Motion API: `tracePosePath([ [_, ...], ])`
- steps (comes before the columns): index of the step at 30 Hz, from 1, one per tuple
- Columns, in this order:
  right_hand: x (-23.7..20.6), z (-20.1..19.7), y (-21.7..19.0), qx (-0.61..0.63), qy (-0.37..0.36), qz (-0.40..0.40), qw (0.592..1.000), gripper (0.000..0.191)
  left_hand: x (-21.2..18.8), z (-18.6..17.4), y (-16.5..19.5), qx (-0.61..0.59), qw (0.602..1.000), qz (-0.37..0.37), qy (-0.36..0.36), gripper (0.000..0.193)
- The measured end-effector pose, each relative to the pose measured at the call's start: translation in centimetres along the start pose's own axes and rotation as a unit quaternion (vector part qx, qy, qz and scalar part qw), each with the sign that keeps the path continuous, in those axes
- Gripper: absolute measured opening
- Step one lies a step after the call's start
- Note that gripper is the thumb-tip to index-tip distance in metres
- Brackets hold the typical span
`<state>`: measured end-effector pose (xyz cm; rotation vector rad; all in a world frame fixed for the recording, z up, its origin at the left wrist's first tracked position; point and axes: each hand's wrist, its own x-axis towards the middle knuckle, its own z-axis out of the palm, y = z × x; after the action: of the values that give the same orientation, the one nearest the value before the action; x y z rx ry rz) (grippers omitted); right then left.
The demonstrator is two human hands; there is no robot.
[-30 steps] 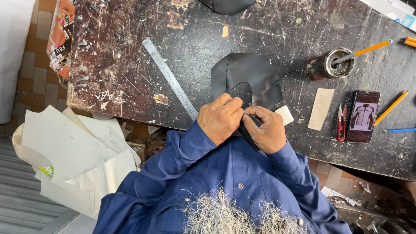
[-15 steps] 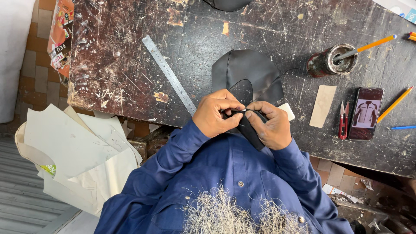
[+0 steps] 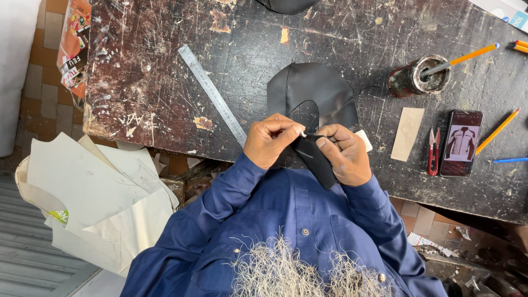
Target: The person aligns and marks black leather pieces on a worn workbench, chalk-marks one piece, applies a white strip along the edge of a cut piece, folds and presses the material, and finally writes on a paper pattern with a pencil. A phone displaying a garment image and scissors sit on the bench.
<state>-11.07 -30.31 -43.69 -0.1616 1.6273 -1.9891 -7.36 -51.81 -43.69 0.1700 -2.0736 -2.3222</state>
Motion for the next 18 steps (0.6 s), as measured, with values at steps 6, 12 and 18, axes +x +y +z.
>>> tracePosePath([
  [6, 0.2, -0.1, 0.4, 0.059, -0.021, -0.037, 0.997, 0.009, 0.4, -0.4, 2.2, 0.076, 0.996, 0.026, -0.031, 0.024],
  [12, 0.3, 0.2, -0.3, 0.057, -0.042, -0.022, 0.997, 0.017, 0.7, -0.3, 3.8, 0.153, 0.986, -0.016, -0.068, 0.019],
  [18, -0.1, 0.9, -1.6, -0.102, 0.011, 0.018, 0.995, 0.016, 0.5, 0.1, 3.6, 0.217, 0.974, 0.013, -0.062, 0.017],
])
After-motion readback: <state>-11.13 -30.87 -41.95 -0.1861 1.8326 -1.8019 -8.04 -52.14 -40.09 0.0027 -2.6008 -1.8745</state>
